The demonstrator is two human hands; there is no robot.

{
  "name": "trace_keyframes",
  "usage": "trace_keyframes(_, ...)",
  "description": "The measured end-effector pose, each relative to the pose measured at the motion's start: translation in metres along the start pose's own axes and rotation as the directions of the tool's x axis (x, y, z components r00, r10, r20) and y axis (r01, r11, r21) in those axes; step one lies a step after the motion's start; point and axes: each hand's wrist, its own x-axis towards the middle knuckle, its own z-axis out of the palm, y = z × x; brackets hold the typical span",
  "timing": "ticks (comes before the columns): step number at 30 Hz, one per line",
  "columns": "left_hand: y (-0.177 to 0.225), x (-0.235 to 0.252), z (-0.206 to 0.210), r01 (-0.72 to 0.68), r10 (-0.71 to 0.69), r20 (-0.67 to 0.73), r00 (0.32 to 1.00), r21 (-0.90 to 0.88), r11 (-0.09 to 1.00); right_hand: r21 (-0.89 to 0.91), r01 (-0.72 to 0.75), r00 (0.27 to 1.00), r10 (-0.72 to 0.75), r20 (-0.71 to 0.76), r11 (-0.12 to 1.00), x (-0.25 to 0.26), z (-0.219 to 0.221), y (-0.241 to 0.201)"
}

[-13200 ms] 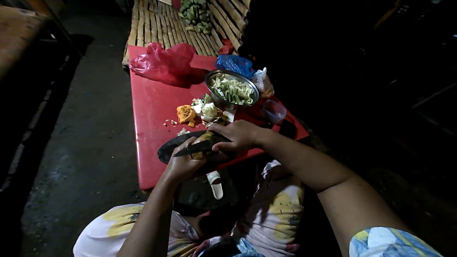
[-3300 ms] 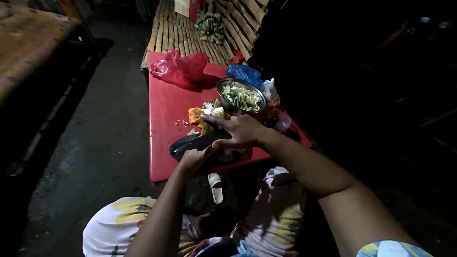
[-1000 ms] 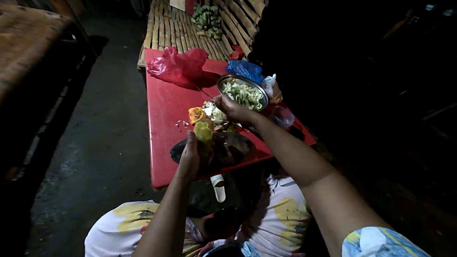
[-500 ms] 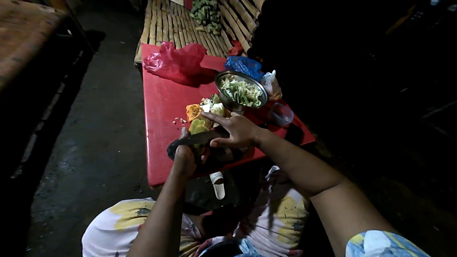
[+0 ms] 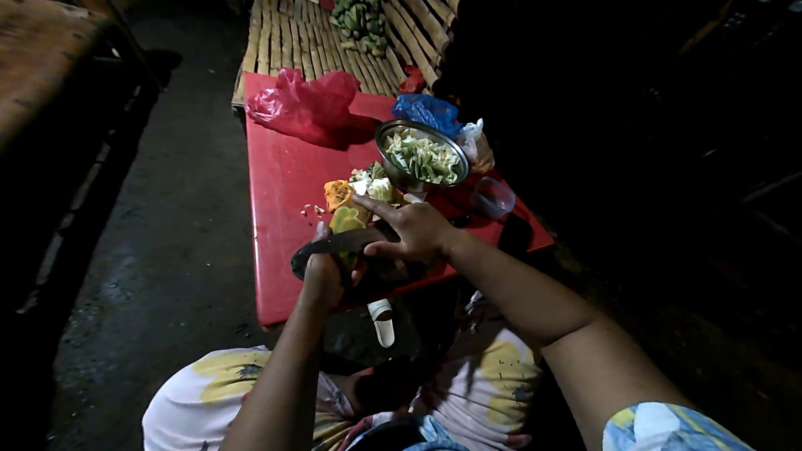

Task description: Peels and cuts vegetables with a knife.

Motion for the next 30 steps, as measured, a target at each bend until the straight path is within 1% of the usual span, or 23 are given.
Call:
trace_keyframes(2,0.000,0.000,0.000,-0.012,0.012,0.004,1.000,0.051,0.999,-0.007,-0.017,0.999,0.017,-0.029,1.000,0.000,0.002,-0.001)
trace_keyframes(5,-0.003,0.000,-0.001,-0.074,0.070,0.038,0.997,0.117,0.990,0.019,-0.038,0.998,0.038,-0.045,0.999,0.000,0.004,-0.001)
trace_keyframes(7,-0.006,0.000,-0.002,-0.119,0.113,0.059,0.992,0.126,0.985,0.058,-0.061,0.998,0.063,-0.021,0.996,0.001,0.003,-0.002)
trace_keyframes(9,-0.009,0.001,-0.002,-0.169,0.163,0.050,0.985,0.139,0.976,0.100,-0.079,0.997,0.081,-0.012,0.992,0.003,0.003,-0.003)
trace_keyframes(13,-0.015,0.001,-0.002,-0.271,0.268,0.035,0.963,0.162,0.949,0.178,-0.059,0.995,0.072,-0.065,0.982,0.010,0.008,-0.005)
trace_keyframes(16,-0.019,0.001,0.001,-0.297,0.307,-0.026,0.951,0.194,0.935,0.206,-0.064,0.993,0.082,-0.084,0.976,0.018,0.009,-0.011)
trace_keyframes(19,-0.023,0.000,0.005,-0.316,0.356,-0.104,0.929,0.280,0.906,0.241,-0.113,0.989,0.132,-0.065,0.964,0.028,0.009,-0.021)
trace_keyframes(20,-0.025,-0.001,0.007,-0.310,0.370,-0.127,0.920,0.339,0.888,0.267,-0.141,0.985,0.163,-0.062,0.953,0.032,0.008,-0.024)
trace_keyframes(22,-0.031,-0.006,0.009,-0.288,0.388,-0.116,0.915,0.486,0.825,0.367,-0.248,0.959,0.282,-0.040,0.896,0.043,0.003,-0.025)
trace_keyframes(24,-0.034,-0.008,0.010,-0.287,0.404,-0.109,0.908,0.540,0.791,0.458,-0.368,0.915,0.402,0.026,0.809,0.053,-0.001,-0.013)
trace_keyframes(25,-0.032,-0.007,0.009,-0.281,0.392,-0.120,0.912,0.513,0.811,0.486,-0.413,0.899,0.432,0.080,0.770,0.058,-0.002,-0.005)
trace_keyframes(27,-0.028,-0.001,0.007,-0.282,0.357,-0.124,0.926,0.402,0.871,0.569,-0.500,0.858,0.462,0.223,0.653,0.066,-0.004,0.012)
trace_keyframes(28,-0.026,-0.001,0.007,-0.279,0.340,-0.114,0.933,0.365,0.888,0.597,-0.528,0.839,0.479,0.258,0.604,0.070,-0.004,0.019)
trace_keyframes(30,-0.022,-0.001,0.008,-0.257,0.306,-0.113,0.945,0.319,0.912,0.633,-0.543,0.825,0.490,0.281,0.552,0.077,-0.007,0.029)
